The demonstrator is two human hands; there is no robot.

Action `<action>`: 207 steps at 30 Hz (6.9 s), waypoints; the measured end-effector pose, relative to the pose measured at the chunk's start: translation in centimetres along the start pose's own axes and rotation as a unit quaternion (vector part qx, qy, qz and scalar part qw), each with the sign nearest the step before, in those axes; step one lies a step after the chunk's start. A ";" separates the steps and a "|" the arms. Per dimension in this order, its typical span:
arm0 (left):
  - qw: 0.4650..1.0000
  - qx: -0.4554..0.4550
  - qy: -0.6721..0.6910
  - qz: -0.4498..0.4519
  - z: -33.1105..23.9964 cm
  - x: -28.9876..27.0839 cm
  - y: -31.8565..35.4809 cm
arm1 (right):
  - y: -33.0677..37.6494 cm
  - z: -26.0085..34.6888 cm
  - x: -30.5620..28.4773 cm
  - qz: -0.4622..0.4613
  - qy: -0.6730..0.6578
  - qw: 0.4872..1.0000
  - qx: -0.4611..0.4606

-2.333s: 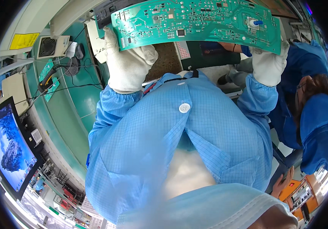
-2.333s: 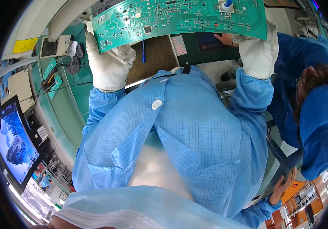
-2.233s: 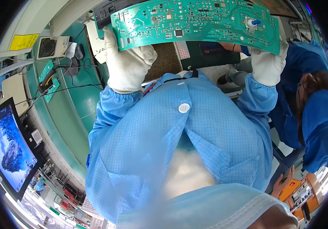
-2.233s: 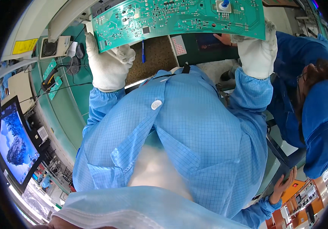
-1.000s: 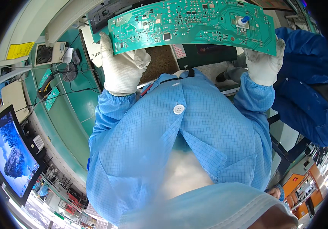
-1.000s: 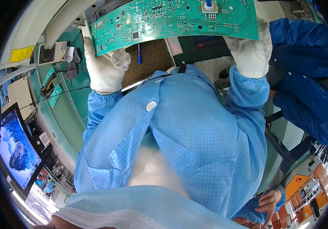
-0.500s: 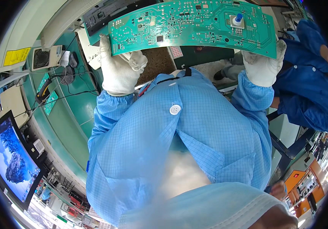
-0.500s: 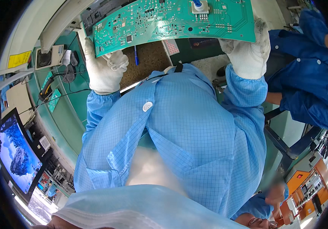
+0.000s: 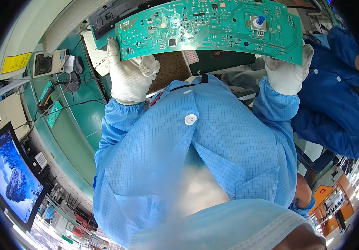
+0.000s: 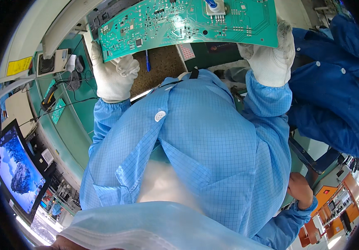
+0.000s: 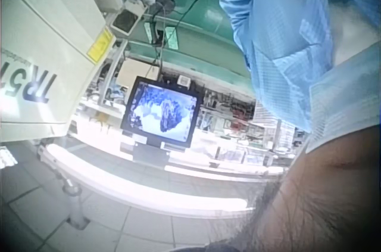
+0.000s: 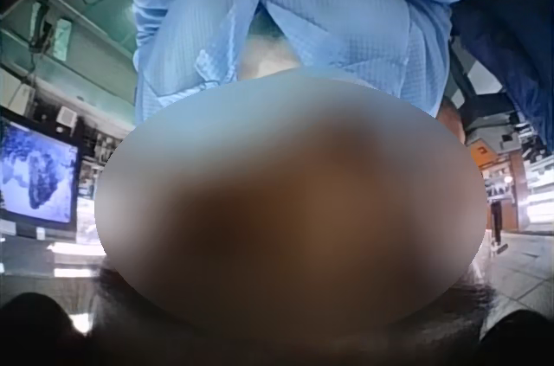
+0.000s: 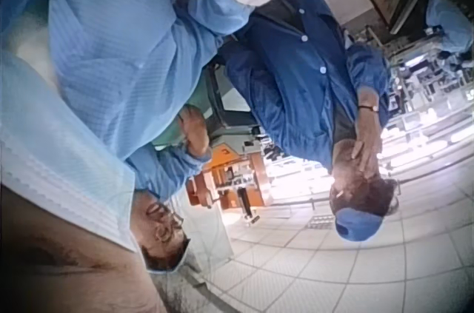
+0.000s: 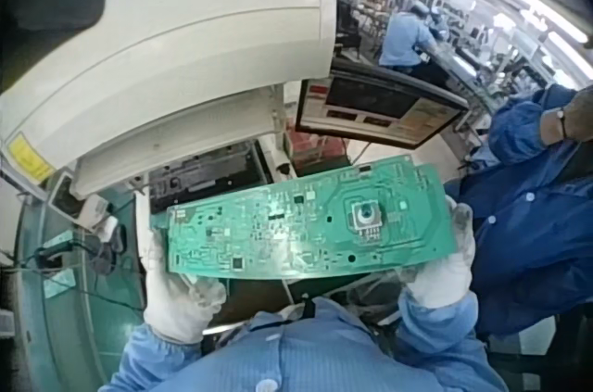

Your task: Inspecting and testing printed circuit boards at a manufacturing station.

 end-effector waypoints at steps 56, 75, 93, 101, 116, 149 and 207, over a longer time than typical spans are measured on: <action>0.997 0.055 0.031 0.046 -0.1 1.0 0.8 | -0.2 -0.7 -2.7 -0.100 -0.063 0.993 0.029; 0.993 0.097 0.053 0.035 0.1 1.2 1.1 | -0.3 -0.6 -3.0 -0.087 0.003 0.996 0.022; 0.995 0.070 0.042 0.058 -0.3 1.1 0.7 | -0.8 -0.6 -2.4 -0.065 0.009 0.998 0.010; 0.996 0.058 0.025 0.069 -0.4 1.1 0.5 | -0.7 -0.6 -2.0 -0.065 0.000 0.998 0.005; 0.993 0.026 0.010 0.111 -0.6 0.4 0.1 | -0.3 -1.0 -0.1 -0.121 0.065 0.990 -0.014; 0.998 0.044 -0.026 0.044 -0.3 0.8 0.9 | -0.9 -0.8 -2.4 -0.050 -0.019 0.999 -0.009; 0.998 0.053 0.008 0.028 1.4 2.0 1.8 | 1.4 0.0 -0.2 -0.027 0.108 0.993 -0.050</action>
Point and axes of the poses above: each hand's wrist, its own y-axis away from the middle knuckle, its own x-axis out of the palm, z = x × y, the point moved 2 cm from there along -y, towards the middle knuckle, and after that the axes turned 6 degrees about y, right-handed, at the moved point
